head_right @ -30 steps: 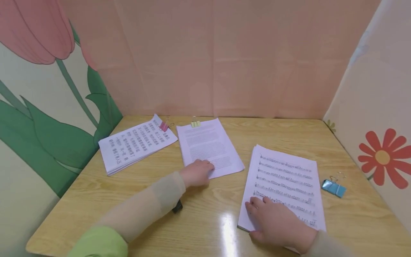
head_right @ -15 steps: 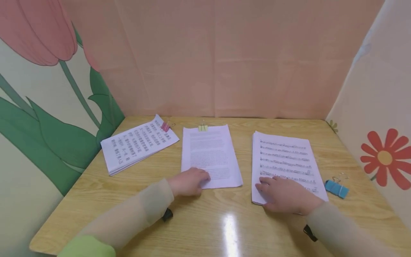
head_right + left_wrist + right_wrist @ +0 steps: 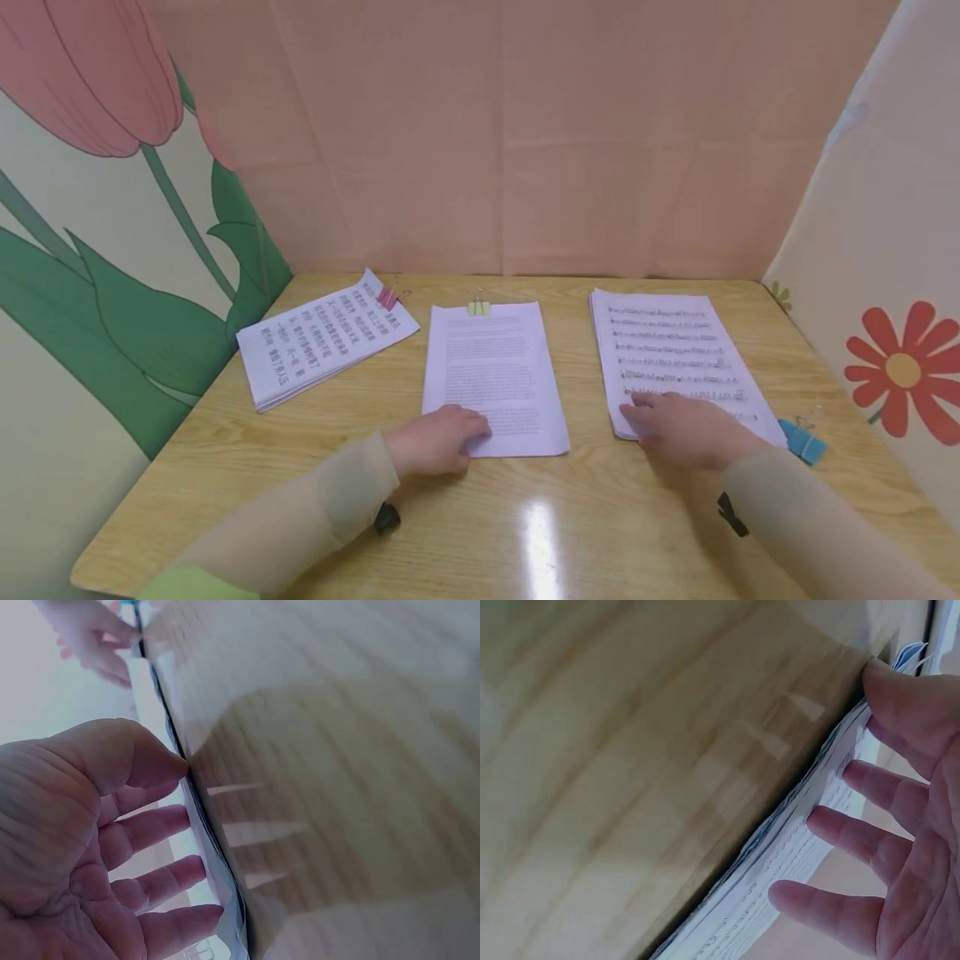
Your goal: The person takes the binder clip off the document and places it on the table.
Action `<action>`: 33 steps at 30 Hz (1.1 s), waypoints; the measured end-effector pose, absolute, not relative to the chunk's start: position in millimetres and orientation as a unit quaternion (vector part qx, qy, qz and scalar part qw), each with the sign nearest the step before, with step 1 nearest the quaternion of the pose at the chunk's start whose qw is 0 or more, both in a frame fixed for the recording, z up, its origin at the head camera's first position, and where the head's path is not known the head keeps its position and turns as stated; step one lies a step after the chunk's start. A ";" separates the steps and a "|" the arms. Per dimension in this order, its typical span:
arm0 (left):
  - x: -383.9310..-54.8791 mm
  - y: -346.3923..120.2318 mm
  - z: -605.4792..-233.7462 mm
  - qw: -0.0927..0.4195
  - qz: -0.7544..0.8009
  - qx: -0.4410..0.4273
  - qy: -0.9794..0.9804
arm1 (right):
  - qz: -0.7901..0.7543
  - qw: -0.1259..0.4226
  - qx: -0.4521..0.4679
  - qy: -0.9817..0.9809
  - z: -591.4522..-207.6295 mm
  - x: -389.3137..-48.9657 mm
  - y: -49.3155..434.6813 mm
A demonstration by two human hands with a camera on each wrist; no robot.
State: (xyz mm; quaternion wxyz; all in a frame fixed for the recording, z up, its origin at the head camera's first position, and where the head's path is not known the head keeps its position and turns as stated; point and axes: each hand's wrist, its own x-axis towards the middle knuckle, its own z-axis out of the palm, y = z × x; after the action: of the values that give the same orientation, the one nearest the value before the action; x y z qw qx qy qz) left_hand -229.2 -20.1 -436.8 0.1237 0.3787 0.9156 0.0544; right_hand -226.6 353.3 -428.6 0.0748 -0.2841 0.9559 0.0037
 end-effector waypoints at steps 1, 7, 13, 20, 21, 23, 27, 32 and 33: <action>-228.2 -20.5 -436.1 0.122 0.054 0.382 0.915 | 0.000 0.075 -0.280 0.957 -429.0 -228.3 355.2; -222.0 -22.2 -431.0 0.116 0.054 0.394 0.910 | -0.007 0.068 -0.260 0.963 -432.9 -238.2 366.3; -219.8 -22.4 -430.1 0.119 0.048 0.400 0.908 | -0.017 0.077 -0.240 0.968 -436.7 -247.6 381.2; -218.8 -22.9 -429.0 0.120 0.052 0.397 0.909 | -0.027 0.069 -0.245 0.967 -439.4 -255.9 397.5; -218.7 -22.9 -429.0 0.122 0.053 0.395 0.909 | -0.028 0.069 -0.245 0.967 -439.8 -256.8 399.3; -218.6 -23.0 -428.6 0.124 0.055 0.393 0.909 | -0.031 0.065 -0.248 0.966 -440.3 -258.1 401.6; -218.9 -23.3 -428.0 0.129 0.056 0.391 0.910 | -0.033 0.055 -0.253 0.965 -439.6 -260.0 401.3; -219.5 -24.3 -427.6 0.132 0.057 0.390 0.909 | -0.033 0.054 -0.256 0.965 -439.0 -263.7 399.4; -219.3 -24.5 -427.6 0.133 0.056 0.390 0.909 | -0.032 0.055 -0.256 0.965 -439.4 -264.7 399.4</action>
State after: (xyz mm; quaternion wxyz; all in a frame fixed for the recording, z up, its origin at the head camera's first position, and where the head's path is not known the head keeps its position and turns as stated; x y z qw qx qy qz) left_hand -219.3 -24.5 -427.6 0.1331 0.3905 0.9092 0.0557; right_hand -264.7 399.4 -439.4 0.0546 -0.2562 0.9645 -0.0323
